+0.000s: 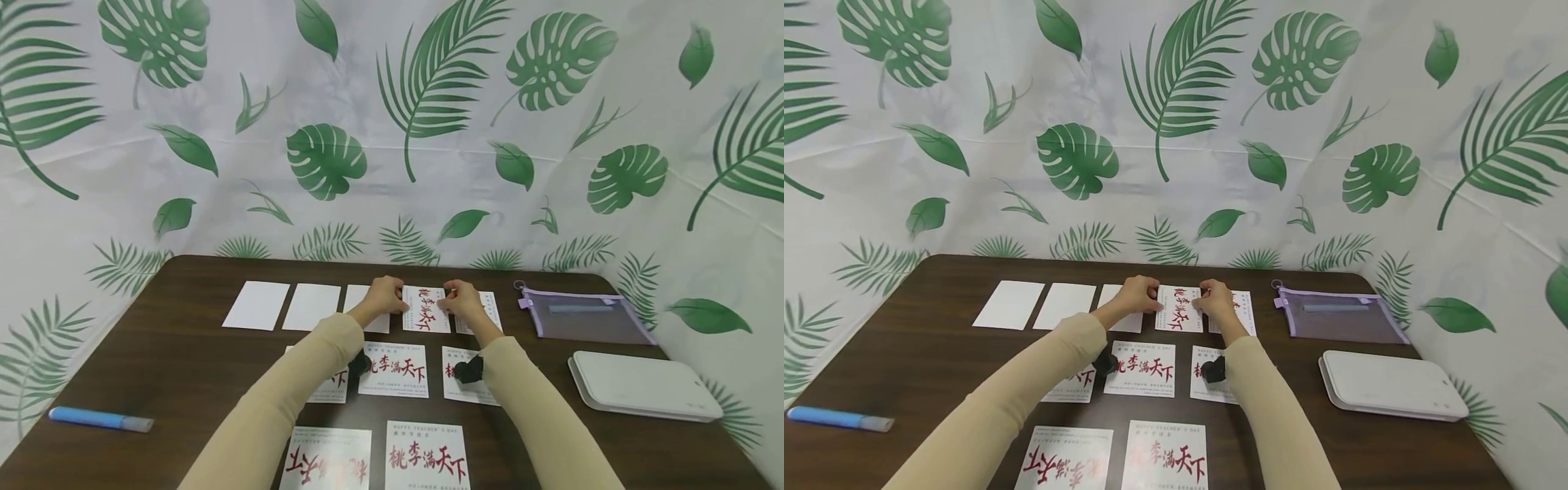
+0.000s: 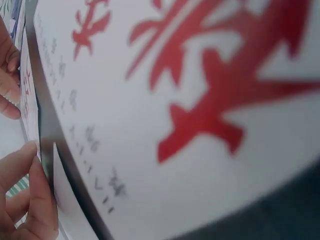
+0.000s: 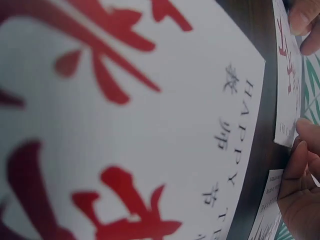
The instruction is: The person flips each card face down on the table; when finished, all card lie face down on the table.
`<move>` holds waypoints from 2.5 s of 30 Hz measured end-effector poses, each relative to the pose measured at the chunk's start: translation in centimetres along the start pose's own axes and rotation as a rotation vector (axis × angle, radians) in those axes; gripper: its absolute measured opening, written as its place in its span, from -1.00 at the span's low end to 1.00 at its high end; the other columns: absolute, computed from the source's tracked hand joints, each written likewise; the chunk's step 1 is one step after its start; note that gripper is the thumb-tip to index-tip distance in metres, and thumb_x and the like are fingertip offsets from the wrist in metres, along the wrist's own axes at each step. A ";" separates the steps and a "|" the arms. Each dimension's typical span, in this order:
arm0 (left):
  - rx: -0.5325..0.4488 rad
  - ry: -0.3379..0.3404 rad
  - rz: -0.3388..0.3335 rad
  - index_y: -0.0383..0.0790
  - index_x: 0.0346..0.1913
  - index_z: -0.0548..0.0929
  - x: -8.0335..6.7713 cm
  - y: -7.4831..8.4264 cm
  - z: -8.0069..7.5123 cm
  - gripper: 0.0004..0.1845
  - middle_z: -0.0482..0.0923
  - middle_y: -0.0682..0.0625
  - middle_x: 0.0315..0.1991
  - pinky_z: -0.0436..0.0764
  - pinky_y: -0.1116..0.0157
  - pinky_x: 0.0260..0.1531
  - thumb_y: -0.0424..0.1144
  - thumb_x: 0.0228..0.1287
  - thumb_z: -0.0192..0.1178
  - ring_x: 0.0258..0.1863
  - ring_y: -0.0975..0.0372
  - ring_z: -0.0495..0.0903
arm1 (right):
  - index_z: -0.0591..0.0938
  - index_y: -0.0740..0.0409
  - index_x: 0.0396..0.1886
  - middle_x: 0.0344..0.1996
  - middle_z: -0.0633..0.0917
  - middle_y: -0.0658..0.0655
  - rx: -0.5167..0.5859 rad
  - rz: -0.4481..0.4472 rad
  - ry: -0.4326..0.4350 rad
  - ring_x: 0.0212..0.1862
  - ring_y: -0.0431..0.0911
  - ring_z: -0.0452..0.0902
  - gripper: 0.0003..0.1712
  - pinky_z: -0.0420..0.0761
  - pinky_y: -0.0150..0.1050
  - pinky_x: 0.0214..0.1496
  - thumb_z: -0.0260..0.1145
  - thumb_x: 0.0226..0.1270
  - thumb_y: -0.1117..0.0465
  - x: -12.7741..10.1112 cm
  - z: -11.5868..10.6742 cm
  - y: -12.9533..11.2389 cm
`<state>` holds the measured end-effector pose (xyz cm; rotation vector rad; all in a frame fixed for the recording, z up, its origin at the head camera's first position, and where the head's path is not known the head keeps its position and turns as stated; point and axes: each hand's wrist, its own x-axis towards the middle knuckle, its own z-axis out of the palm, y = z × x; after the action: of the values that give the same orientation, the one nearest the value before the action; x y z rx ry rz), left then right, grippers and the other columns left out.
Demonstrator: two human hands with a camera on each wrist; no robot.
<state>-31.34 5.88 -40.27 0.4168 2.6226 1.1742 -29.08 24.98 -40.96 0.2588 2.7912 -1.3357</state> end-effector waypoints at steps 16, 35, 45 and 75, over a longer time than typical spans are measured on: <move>0.102 -0.006 0.014 -0.36 0.20 0.49 -0.4 0.8 0.1 -0.41 0.50 -0.03 -0.37 0.60 0.44 -0.48 -0.38 0.05 0.38 -0.47 0.22 0.65 | 0.43 0.43 0.05 -0.39 0.46 0.13 0.049 0.037 0.017 -0.41 -0.13 0.47 -0.54 0.61 -0.34 -0.34 0.31 0.16 0.42 -0.1 -0.1 -0.2; -0.062 0.143 0.051 -0.33 0.18 0.50 -1.1 0.6 -0.9 -0.46 0.58 -0.12 -0.18 0.59 0.34 -0.33 -0.34 0.08 0.35 -0.29 0.16 0.57 | 0.38 0.31 -0.01 -0.49 0.45 -0.03 0.462 -0.022 0.055 -0.48 -0.25 0.40 -0.65 0.48 -0.41 -0.43 0.20 0.22 0.50 -0.6 -0.2 -0.7; -0.450 0.202 -0.019 -0.27 -0.02 0.62 -1.6 0.8 -1.4 -0.70 0.48 0.02 -0.40 0.63 0.40 -0.50 -0.44 0.14 0.26 -0.54 0.32 0.51 | 0.41 0.34 0.03 -0.48 0.49 -0.05 0.544 0.018 0.067 -0.44 -0.28 0.45 -0.65 0.52 -0.43 -0.38 0.20 0.24 0.47 -1.9 0.0 -1.3; -0.406 0.410 0.000 -0.25 0.11 0.56 -2.7 2.7 -1.7 -0.58 0.60 -0.12 0.00 0.59 0.28 -0.06 -0.36 0.14 0.29 -0.03 0.09 0.58 | 0.56 0.28 0.01 -0.42 0.59 0.19 0.146 -0.409 0.388 -0.38 -0.07 0.47 -0.62 0.41 -0.48 -0.41 0.33 0.16 0.41 -4.9 0.8 -4.2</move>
<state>-28.97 5.52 -36.84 0.1027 2.5888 1.9111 -24.96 21.10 -37.72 -0.0676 3.1951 -1.7451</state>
